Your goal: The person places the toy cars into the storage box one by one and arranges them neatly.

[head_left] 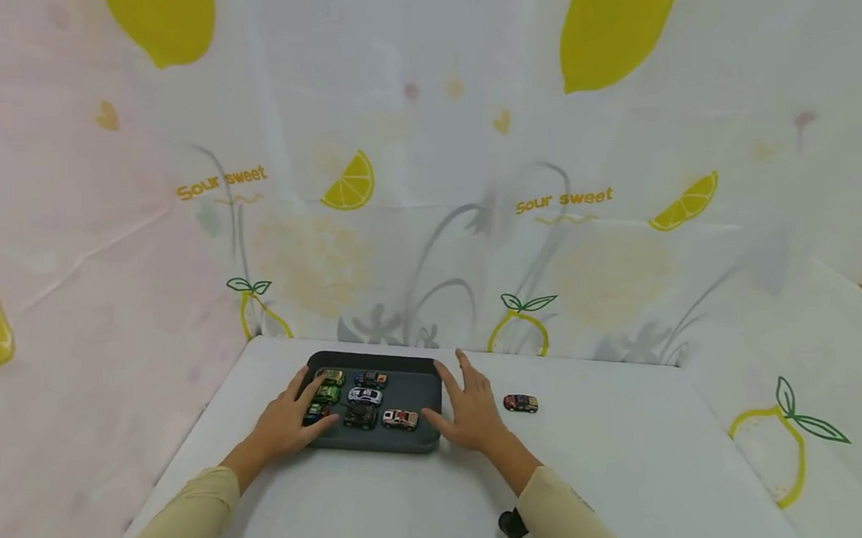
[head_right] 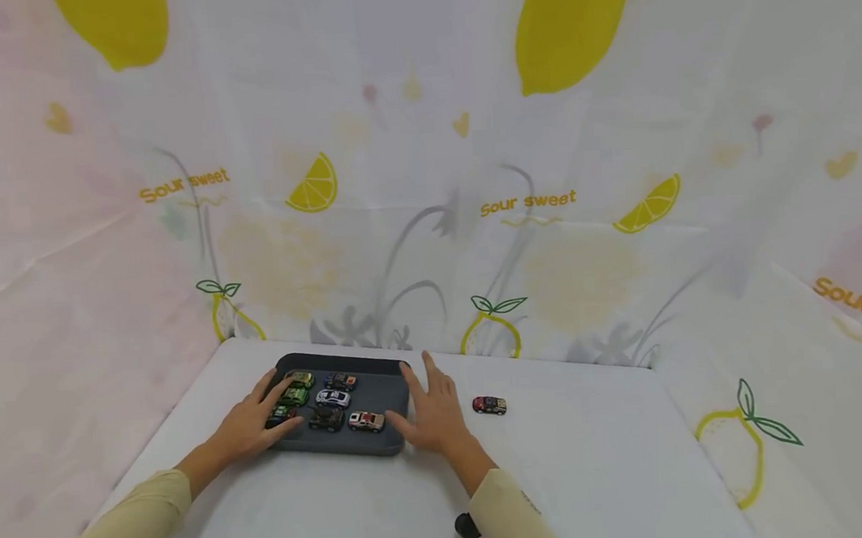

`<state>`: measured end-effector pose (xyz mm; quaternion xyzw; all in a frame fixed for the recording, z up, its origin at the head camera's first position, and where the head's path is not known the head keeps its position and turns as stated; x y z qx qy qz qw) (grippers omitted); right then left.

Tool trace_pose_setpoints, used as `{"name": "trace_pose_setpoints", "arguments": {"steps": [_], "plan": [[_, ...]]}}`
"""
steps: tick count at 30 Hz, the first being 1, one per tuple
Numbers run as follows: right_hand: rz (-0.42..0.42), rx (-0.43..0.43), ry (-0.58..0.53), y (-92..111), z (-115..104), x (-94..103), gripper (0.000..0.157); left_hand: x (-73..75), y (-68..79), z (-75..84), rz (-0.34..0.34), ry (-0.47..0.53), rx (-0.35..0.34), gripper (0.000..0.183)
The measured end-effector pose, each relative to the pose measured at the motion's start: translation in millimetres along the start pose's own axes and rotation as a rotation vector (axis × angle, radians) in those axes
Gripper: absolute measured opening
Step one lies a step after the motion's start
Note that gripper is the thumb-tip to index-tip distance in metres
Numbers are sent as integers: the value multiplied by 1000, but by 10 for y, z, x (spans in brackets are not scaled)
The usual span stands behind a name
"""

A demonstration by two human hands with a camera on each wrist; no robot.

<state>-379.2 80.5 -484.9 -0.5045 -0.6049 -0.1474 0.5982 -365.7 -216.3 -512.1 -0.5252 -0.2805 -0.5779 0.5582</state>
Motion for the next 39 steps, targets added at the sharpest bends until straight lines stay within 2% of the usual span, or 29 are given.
{"name": "trace_pose_setpoints", "arguments": {"steps": [6, 12, 18, 21, 26, 32, 35, 39], "plan": [[-8, -2, 104, 207, 479, 244, 84, 10, -6, 11, -1, -6, 18, 80], [-24, -120, 139, 394, 870, 294, 85, 14, -4, -2, 23, -8, 1, 78], [-96, -230, 153, 530, 1146, 307, 87, -79, 4, -4, 14, -5, -21, 78], [-137, -277, 169, 547, 1260, 320, 89, -74, -1, -9, 26, -5, -14, 78], [-181, -324, 150, 564, 1346, 309, 90, -35, 8, -22, 25, -9, 4, 78], [-207, -349, 136, 609, 1342, 192, 83, -9, -10, -14, 29, -6, 0, 77], [-194, -365, 111, 601, 1331, 142, 73, -16, -7, -14, 37, -4, -7, 77], [-164, -379, 80, 531, 1322, 125, 47, -33, 11, -15, 46, 6, 0, 77]]}}
Point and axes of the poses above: each hand's wrist, its own y-axis away from the middle knuckle, its own x-axis out of the back of the hand, z = x × y, the point moved 9 cm from there along -y, towards the middle knuckle
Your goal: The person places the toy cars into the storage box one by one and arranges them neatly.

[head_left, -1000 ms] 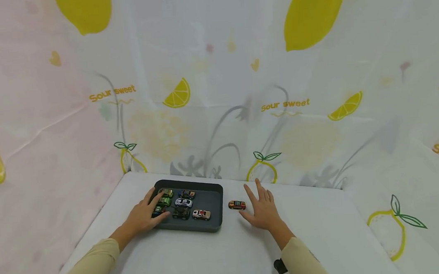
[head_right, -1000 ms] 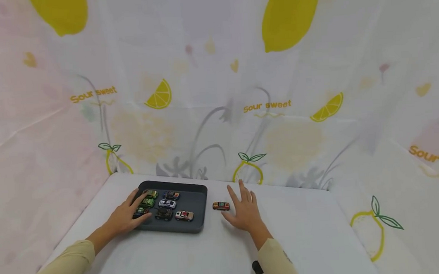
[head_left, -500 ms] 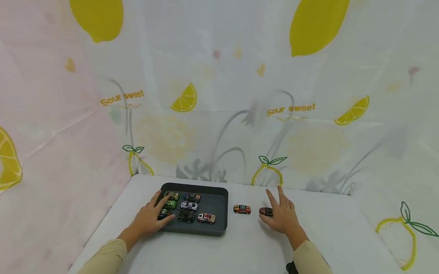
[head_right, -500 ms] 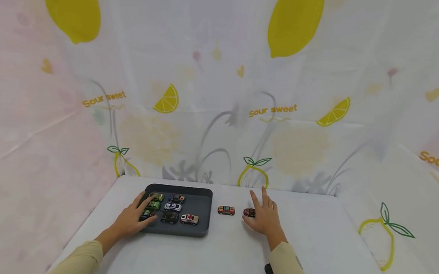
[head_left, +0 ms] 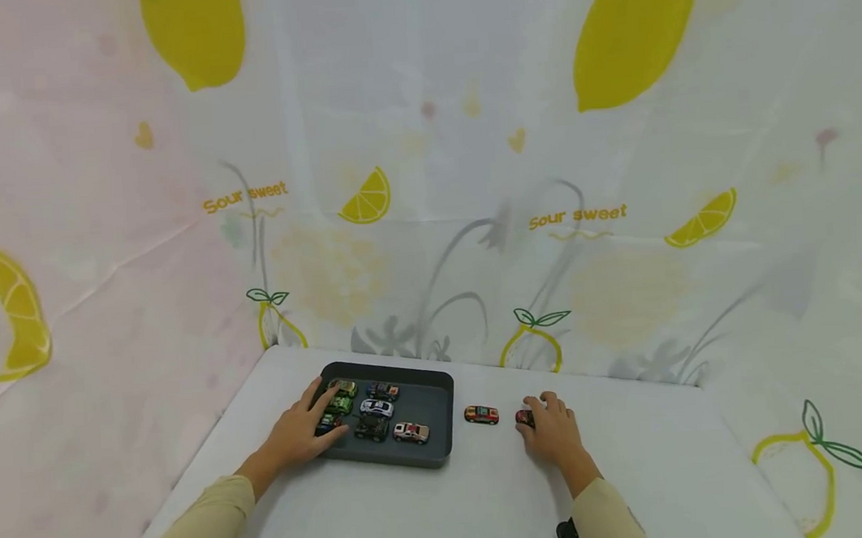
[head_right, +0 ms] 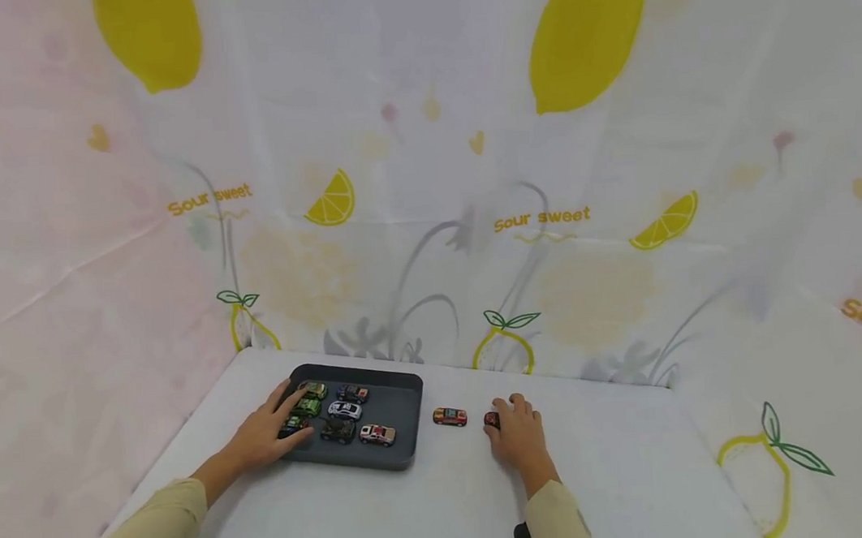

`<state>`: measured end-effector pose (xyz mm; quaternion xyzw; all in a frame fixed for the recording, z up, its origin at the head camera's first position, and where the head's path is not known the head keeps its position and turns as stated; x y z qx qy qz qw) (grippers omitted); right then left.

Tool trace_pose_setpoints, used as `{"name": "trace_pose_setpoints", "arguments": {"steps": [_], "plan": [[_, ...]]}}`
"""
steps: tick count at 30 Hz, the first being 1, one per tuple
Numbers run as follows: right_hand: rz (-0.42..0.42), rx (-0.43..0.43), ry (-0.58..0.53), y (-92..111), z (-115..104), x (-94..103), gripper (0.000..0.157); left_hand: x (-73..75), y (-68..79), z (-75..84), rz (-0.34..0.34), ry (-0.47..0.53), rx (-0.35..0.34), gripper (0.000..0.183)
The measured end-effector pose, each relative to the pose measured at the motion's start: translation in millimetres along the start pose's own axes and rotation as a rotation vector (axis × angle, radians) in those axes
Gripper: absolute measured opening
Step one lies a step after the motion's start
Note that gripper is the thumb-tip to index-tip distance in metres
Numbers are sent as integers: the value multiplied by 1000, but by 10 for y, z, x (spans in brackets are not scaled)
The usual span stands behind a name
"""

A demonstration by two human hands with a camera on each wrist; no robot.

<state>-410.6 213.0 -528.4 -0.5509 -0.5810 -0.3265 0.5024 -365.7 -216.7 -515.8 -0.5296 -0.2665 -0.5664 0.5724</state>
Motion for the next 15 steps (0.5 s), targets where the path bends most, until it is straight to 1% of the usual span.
{"name": "trace_pose_setpoints", "arguments": {"steps": [2, 3, 5, 7, 9, 12, 15], "plan": [[-7, -34, -53, -26, 2, -5, 35, -2, 3, -3, 0, 1, 8, 77], [-12, -60, -87, -41, 13, -7, 32, 0, 2, -3, 1, 1, 10, 77], [-32, -126, -159, -65, 52, -18, 32, 10, -7, 8, 1, 5, 9, 77], [-58, -167, -207, -97, 76, -31, 32, 19, -18, 17, 0, 7, 9, 77], [-80, -175, -212, -147, 66, -37, 32, 33, -21, 22, 0, 11, 10, 78], [-125, -173, -187, -207, 28, -70, 31, 42, -14, 19, 4, 8, 10, 78], [-112, -206, -159, -240, 25, -37, 32, 30, -20, 34, 2, 14, 0, 77]]}}
Point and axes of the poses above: each hand's wrist, its own y-axis away from the middle knuckle, its own x-axis out of the back of the hand, z = x × y, the point moved 9 cm from there along -y, towards the middle knuckle
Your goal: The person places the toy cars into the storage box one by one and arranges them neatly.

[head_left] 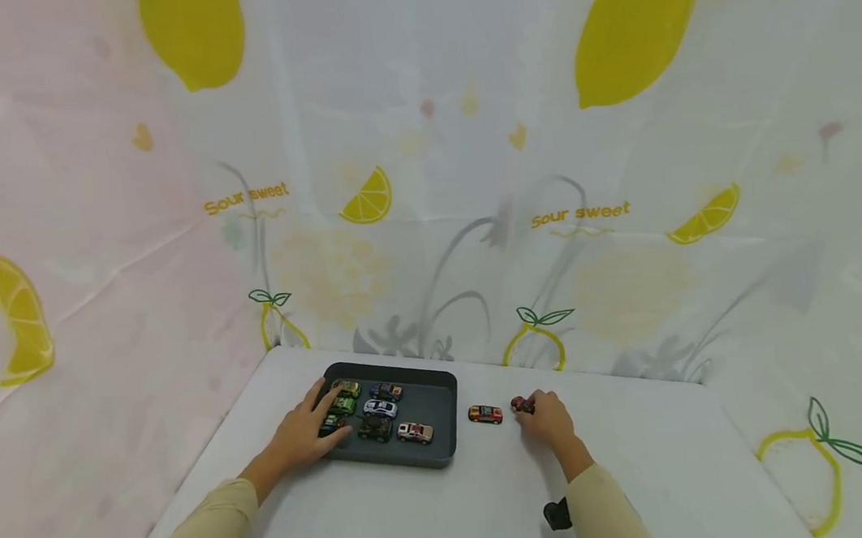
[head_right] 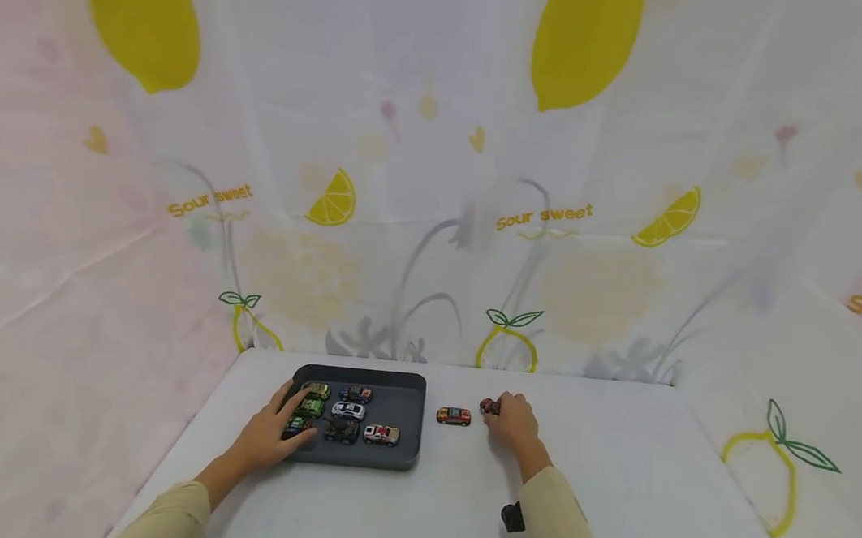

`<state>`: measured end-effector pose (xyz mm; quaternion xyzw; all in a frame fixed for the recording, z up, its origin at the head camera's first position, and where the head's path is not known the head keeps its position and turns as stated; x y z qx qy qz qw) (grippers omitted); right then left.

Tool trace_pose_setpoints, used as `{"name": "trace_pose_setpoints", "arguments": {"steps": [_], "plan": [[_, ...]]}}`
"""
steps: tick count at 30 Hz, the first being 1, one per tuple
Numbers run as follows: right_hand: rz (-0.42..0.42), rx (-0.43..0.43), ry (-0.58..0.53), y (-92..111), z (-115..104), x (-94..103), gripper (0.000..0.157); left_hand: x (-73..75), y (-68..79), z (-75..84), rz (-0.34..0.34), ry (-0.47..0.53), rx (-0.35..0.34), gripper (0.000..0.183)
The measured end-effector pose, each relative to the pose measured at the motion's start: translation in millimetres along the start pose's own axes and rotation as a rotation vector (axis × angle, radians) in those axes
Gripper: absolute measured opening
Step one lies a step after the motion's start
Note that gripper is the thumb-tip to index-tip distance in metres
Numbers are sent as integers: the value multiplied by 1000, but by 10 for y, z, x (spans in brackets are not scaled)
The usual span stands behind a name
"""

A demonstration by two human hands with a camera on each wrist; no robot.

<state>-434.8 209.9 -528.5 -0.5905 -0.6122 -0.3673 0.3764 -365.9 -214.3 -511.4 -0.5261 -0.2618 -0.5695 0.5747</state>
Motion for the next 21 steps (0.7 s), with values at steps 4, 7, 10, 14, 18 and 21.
{"name": "trace_pose_setpoints", "arguments": {"steps": [4, 7, 10, 14, 18, 21], "plan": [[91, -15, -31, -48, -142, 98, 35, -17, 27, -4, 2, 10, -7, 78], [165, 84, -81, -73, -445, 150, 34, 11, 43, -31, 30, 1, -7, 76], [197, 221, -107, -39, -795, 115, 31, 38, 63, -49, 46, -12, -8, 75], [204, 344, -113, 83, -1141, -30, 30, -2, 106, -23, 24, -1, -10, 75], [233, 422, -92, 138, -1405, -175, 33, -14, 62, 4, 16, 6, -4, 75], [225, 450, -73, 174, -1554, -308, 34, -22, 72, 10, 12, 3, 8, 75]]}}
Point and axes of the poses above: each hand's wrist, its own y-axis away from the middle knuckle, its own x-axis out of the back of the hand, z = x × y, the point moved 9 cm from there along -y, towards the middle knuckle
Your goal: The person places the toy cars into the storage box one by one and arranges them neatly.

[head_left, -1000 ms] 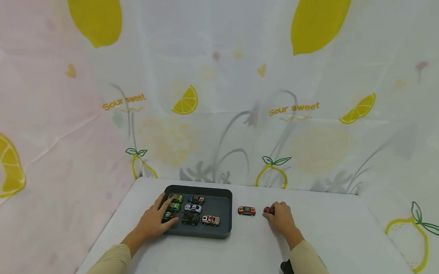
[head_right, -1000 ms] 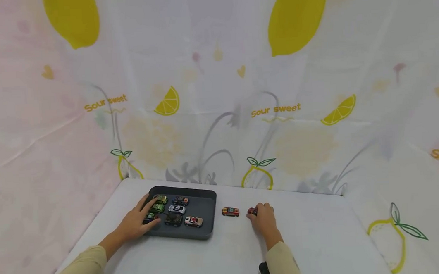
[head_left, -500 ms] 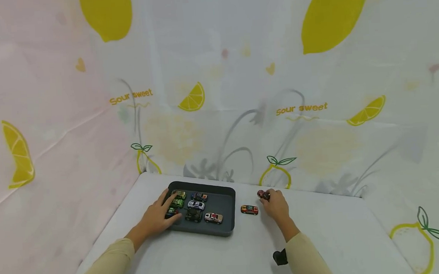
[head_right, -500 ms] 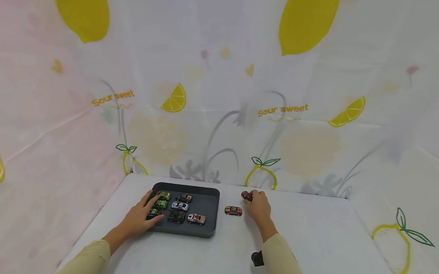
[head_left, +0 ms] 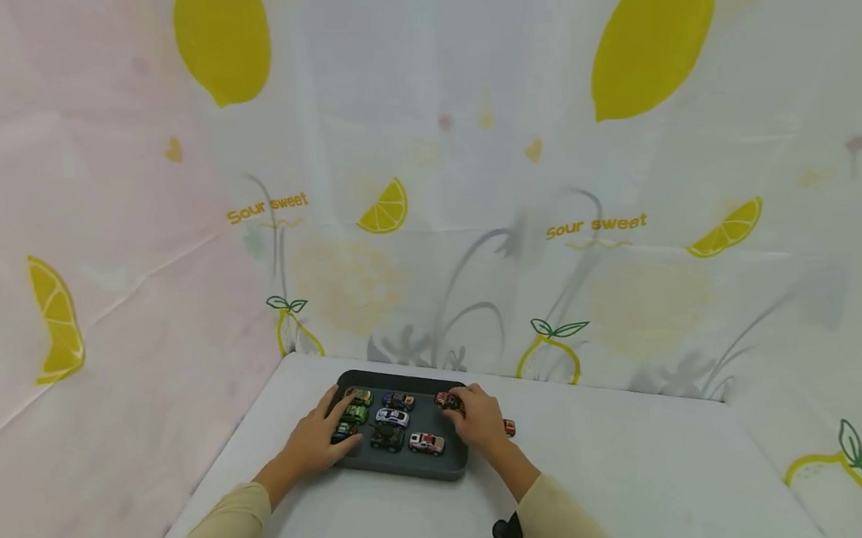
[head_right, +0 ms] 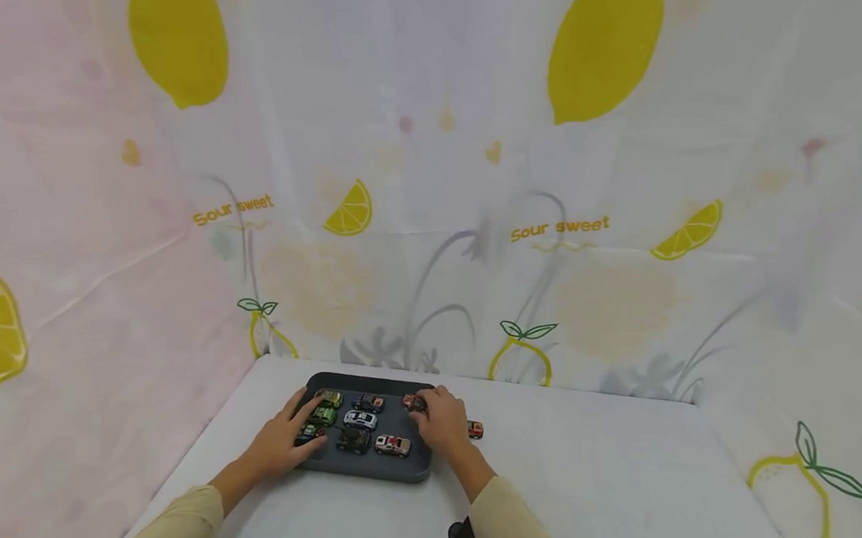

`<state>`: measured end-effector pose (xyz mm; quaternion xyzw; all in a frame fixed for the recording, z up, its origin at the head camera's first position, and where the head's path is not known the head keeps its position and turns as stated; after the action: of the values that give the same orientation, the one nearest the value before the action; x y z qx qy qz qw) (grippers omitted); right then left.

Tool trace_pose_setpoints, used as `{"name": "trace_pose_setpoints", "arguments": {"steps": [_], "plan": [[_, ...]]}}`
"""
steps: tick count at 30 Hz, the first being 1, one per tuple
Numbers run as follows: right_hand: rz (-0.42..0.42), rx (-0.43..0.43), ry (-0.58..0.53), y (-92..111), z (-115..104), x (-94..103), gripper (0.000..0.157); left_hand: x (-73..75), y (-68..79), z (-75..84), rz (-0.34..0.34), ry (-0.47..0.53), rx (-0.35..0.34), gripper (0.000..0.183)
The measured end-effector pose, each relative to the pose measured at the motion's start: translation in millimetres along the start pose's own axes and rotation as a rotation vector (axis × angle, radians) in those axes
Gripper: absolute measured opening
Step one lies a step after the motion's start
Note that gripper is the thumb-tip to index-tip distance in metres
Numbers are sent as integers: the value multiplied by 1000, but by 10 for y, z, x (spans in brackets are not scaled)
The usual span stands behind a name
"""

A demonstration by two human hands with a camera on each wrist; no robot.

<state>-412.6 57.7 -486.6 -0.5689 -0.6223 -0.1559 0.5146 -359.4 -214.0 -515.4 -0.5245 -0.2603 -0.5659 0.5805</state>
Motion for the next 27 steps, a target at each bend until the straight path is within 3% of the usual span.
{"name": "trace_pose_setpoints", "arguments": {"steps": [4, 8, 11, 14, 19, 27], "plan": [[-33, 4, -26, 3, -142, -166, 34, 10, 24, -33, -8, -4, 6, 75], [11, -18, -73, -7, -204, -208, 34, 37, 15, -52, 0, 7, 5, 76], [49, -71, -114, 2, -171, -216, 33, 15, -6, -37, -4, 14, -13, 77], [29, -104, -141, -6, -126, -260, 33, 10, -27, -28, 6, 8, -25, 77], [-57, -115, -163, 9, -80, -374, 33, 10, -7, -31, 12, -15, -13, 77], [-53, -126, -150, 44, -65, -404, 31, 1, 5, -5, 4, 20, -15, 78]]}}
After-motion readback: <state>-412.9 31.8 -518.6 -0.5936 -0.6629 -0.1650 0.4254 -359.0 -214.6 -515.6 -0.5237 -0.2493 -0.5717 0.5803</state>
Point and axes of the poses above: each hand's wrist, its own y-axis away from the middle knuckle, its own x-axis out of the back of the hand, z = x × y, the point moved 9 cm from there along -y, towards the middle knuckle
